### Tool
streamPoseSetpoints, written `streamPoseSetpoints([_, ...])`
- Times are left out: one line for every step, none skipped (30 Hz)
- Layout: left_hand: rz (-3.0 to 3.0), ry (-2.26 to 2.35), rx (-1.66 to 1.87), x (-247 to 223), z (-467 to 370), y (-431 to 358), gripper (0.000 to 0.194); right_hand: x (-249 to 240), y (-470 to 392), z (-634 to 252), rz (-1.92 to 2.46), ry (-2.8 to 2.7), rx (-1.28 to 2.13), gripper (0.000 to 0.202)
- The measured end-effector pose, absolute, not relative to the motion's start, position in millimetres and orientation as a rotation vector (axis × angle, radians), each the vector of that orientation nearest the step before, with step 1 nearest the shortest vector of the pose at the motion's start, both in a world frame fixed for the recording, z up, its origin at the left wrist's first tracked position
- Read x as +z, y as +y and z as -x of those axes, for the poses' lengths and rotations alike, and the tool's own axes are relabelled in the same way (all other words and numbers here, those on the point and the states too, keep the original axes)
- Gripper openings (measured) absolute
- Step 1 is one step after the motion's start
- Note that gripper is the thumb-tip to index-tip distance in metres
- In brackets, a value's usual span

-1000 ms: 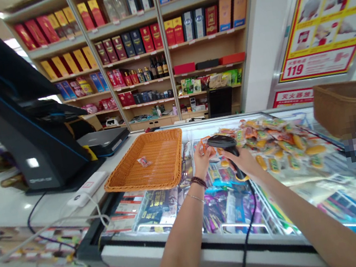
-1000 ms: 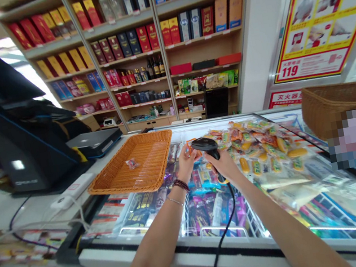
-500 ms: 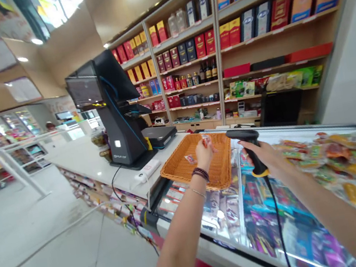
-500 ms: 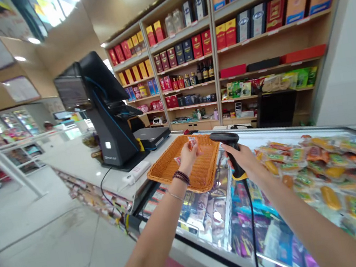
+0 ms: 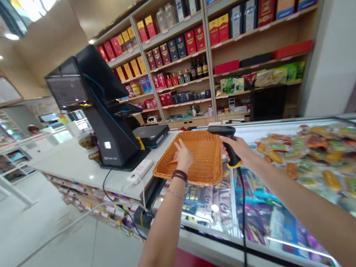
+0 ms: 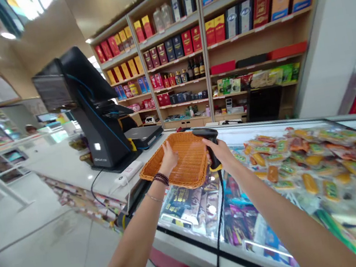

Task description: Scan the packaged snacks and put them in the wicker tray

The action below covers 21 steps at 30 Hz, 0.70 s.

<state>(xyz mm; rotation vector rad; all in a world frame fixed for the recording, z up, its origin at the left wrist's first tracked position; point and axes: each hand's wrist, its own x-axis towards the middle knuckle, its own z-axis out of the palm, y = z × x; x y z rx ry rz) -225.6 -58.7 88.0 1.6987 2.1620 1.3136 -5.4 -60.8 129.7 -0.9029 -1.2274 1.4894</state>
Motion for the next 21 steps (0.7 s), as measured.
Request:
streamPoseSetpoints([-1.746, 2.119, 1.316, 90, 212, -54, 0.073, 130, -60, -7, 0.880, -1.201, 1.458, 0.031])
streamPoseSetpoints([-1.811, 2.043, 1.328, 91, 196, -48, 0.071, 131, -60, -21, 0.866, -1.179, 1.425, 0.030])
streamPoseSetpoints([-1.887, 1.941, 1.343, 91, 177, -43, 0.068, 132, -60, -35, 0.860, -1.156, 1.393, 0.031])
streamPoseSetpoints([-1.968, 1.833, 1.345, 91, 157, -37, 0.065, 132, -59, -51, 0.862, -1.129, 1.365, 0.032])
streamPoseSetpoints([-2.030, 1.739, 1.329, 91, 135, -31, 0.061, 133, -58, -67, 0.866, -1.101, 1.341, 0.033])
streamPoseSetpoints([-2.067, 1.668, 1.300, 90, 113, -25, 0.058, 133, -58, -83, 0.874, -1.077, 1.317, 0.033])
streamPoseSetpoints([-2.089, 1.616, 1.263, 88, 91, -20, 0.056, 134, -58, -99, 0.883, -1.056, 1.288, 0.033])
streamPoseSetpoints([-2.101, 1.580, 1.221, 87, 70, -15, 0.054, 134, -58, -114, 0.895, -1.038, 1.254, 0.033])
streamPoseSetpoints([-2.110, 1.556, 1.180, 85, 49, -11, 0.052, 133, -59, -128, 0.911, -1.024, 1.215, 0.033])
streamPoseSetpoints([-2.115, 1.540, 1.148, 83, 30, -6, 0.050, 133, -60, -141, 0.930, -1.014, 1.170, 0.033])
streamPoseSetpoints([-2.111, 1.534, 1.130, 82, 13, -3, 0.048, 131, -62, -153, 0.949, -1.005, 1.121, 0.033])
streamPoseSetpoints([-2.093, 1.540, 1.121, 80, -3, 0, 0.046, 129, -63, -163, 0.966, -0.997, 1.079, 0.033])
streamPoseSetpoints([-2.060, 1.564, 1.112, 79, -16, 3, 0.045, 127, -65, -171, 0.980, -0.991, 1.045, 0.034])
streamPoseSetpoints([-2.015, 1.603, 1.093, 78, -28, 6, 0.044, 123, -67, -177, 0.985, -0.989, 1.018, 0.035])
streamPoseSetpoints([-1.966, 1.654, 1.070, 76, -37, 7, 0.043, 119, -69, -182, 0.981, -0.989, 0.998, 0.037])
streamPoseSetpoints([-1.923, 1.707, 1.047, 74, -45, 9, 0.042, 114, -70, -186, 0.971, -0.989, 0.984, 0.038])
streamPoseSetpoints([-1.888, 1.754, 1.026, 72, -50, 10, 0.041, 108, -70, -187, 0.959, -0.985, 0.971, 0.039])
streamPoseSetpoints([-1.861, 1.787, 1.011, 70, -53, 10, 0.039, 103, -71, -188, 0.955, -0.974, 0.960, 0.040])
streamPoseSetpoints([-1.841, 1.803, 1.010, 68, -55, 11, 0.038, 97, -71, -187, 0.959, -0.957, 0.951, 0.041])
streamPoseSetpoints([-1.824, 1.800, 1.020, 67, -54, 11, 0.038, 91, -71, -186, 0.970, -0.937, 0.949, 0.043])
streamPoseSetpoints([-1.807, 1.779, 1.032, 65, -52, 10, 0.038, 85, -71, -184, 0.985, -0.916, 0.953, 0.044])
